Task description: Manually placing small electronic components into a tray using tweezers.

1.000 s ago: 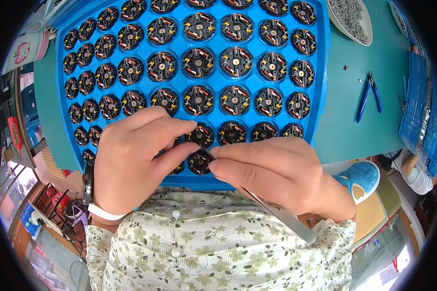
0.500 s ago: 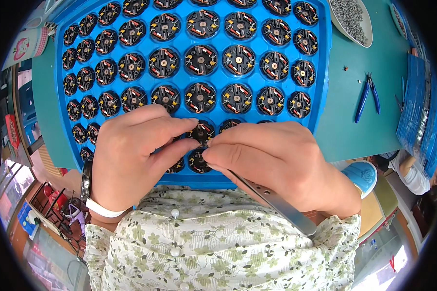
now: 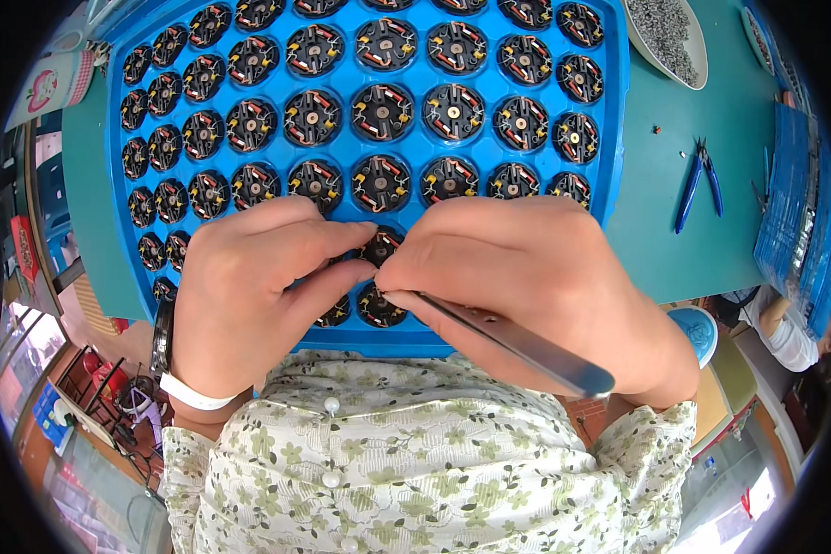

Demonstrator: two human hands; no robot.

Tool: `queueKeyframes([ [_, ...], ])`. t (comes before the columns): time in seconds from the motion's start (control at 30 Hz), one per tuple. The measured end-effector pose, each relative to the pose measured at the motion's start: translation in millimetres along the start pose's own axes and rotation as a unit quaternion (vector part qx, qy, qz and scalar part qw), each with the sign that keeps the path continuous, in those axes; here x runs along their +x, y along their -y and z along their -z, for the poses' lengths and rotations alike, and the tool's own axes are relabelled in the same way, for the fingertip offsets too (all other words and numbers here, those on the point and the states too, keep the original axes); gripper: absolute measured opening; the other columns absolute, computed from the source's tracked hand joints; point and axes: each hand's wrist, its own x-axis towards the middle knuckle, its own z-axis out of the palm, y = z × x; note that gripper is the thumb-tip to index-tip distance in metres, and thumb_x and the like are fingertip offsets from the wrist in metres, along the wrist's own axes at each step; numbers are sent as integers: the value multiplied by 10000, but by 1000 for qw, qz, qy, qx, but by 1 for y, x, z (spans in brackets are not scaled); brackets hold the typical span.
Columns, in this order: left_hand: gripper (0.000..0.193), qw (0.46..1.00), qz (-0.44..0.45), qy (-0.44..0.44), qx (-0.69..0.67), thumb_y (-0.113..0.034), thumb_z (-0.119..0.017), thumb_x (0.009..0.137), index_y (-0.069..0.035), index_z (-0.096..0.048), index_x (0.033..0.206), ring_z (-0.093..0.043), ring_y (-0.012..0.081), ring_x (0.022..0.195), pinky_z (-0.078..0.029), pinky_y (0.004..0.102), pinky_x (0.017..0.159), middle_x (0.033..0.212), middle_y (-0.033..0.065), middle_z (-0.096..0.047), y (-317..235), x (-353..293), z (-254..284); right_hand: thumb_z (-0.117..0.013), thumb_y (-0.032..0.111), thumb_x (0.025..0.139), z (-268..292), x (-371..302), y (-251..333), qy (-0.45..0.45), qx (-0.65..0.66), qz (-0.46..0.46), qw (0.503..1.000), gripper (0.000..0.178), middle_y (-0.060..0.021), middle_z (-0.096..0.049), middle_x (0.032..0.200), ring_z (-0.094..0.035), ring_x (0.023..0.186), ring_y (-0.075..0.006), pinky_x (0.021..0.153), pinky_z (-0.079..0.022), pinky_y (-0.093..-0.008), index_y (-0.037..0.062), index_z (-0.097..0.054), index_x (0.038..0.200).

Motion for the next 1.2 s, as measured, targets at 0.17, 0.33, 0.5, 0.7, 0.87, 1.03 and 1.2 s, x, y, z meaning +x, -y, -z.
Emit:
queueKeyframes([
  [0.17, 252, 1000, 1, 1, 8, -74, -826, 729, -34, -774, 972, -595, 264, 605, -457, 357, 529, 723, 97, -600, 3, -2, 7, -797, -34, 741, -5, 7, 1, 3, 6, 14, 1000, 215, -170, -727, 894, -726, 744, -274, 619, -576, -320, -25, -758, 953],
  [0.33, 256, 1000, 1, 6, 4, -73, -827, 726, -34, -772, 974, -591, 262, 597, -454, 357, 525, 721, 96, -596, 6, -2, 11, -798, -36, 754, -5, 11, 7, 19, -10, 7, 1000, 213, -163, -725, 896, -725, 740, -274, 622, -578, -324, -25, -752, 962],
  [0.5, 257, 1000, 0, 1, -1, -71, -826, 726, -36, -770, 974, -591, 261, 593, -454, 357, 523, 717, 94, -590, 8, 0, 15, -798, -41, 756, -6, 16, 8, 27, -17, 14, 999, 203, -157, -721, 891, -719, 731, -276, 617, -576, -327, -25, -747, 952],
  [0.7, 266, 1000, 5, 9, 5, -73, -826, 712, -37, -767, 969, -604, 264, 604, -464, 353, 532, 727, 94, -597, 9, 0, 18, -797, -38, 751, -7, 21, 5, 25, -9, 11, 1000, 201, -145, -719, 884, -715, 729, -277, 608, -570, -330, -19, -750, 945],
  [0.87, 269, 1000, 7, 6, 12, -73, -827, 706, -45, -759, 965, -621, 263, 617, -481, 355, 544, 759, 95, -616, 6, 0, 19, -795, -42, 741, -6, 22, 7, 20, 6, -6, 1000, 201, -153, -725, 896, -718, 744, -278, 624, -570, -330, -22, -753, 937],
  [1.03, 269, 1000, 13, 16, 14, -73, -832, 709, -42, -749, 963, -629, 262, 623, -487, 352, 548, 767, 93, -626, 5, 1, 20, -796, -45, 737, -6, 19, 3, 14, 25, -12, 1000, 211, -158, -734, 906, -728, 763, -274, 636, -576, -327, -21, -760, 943],
  [1.2, 257, 999, 27, 36, 31, -73, -835, 731, -37, -740, 968, -632, 255, 622, -487, 347, 549, 765, 95, -627, -1, 2, 22, -802, -36, 738, -8, 5, 1, -10, 17, 18, 1000, 218, -171, -749, 928, -745, 770, -261, 626, -589, -323, -26, -764, 952],
])
